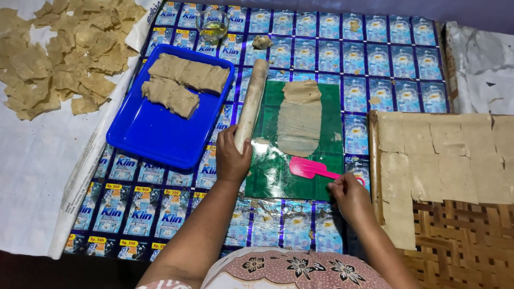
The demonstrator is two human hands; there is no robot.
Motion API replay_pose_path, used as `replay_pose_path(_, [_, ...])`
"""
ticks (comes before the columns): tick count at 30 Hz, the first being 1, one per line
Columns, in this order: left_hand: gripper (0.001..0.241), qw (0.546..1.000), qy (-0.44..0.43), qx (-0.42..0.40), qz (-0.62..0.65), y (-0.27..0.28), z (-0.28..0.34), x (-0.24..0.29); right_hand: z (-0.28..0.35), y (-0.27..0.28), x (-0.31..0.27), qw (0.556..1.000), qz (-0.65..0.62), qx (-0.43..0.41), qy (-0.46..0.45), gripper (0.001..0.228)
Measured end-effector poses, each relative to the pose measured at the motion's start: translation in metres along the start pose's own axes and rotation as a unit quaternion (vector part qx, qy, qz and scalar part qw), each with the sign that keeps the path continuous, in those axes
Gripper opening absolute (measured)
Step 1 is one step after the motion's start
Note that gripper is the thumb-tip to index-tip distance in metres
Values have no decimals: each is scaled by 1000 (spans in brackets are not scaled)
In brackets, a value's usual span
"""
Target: Rolling out dough with a rolling pin and cutting it into squares using a plastic scraper.
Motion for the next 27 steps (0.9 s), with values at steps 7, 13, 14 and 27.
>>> replay_pose_path(7, [49, 1000, -5, 5, -6, 2, 1, 1, 6, 19, -62, 945, 199, 65, 252, 26])
replay_pose_path(13, [51, 1000, -7, 9, -11, 2, -1, -1, -12, 8, -55, 901, 303, -21, 311, 42])
replay_pose_path(14, [51, 1000, -6, 7, -8, 1, 0, -1, -15, 6, -50, 892, 341, -27, 298, 45])
replay_pose_path(27, [51, 1000, 6, -4, -11, 1, 0, -1, -123, 95, -41, 896, 377, 105, 209, 15])
Point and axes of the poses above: each hand's wrist, its own z-axis away from the middle knuckle, its own y-axis out of the back of the hand, x = y × z, the point moved 2 cm from there along -z, towards the middle knuckle, and after that the axes turned 15 degrees about -x, right-handed, at the moved point
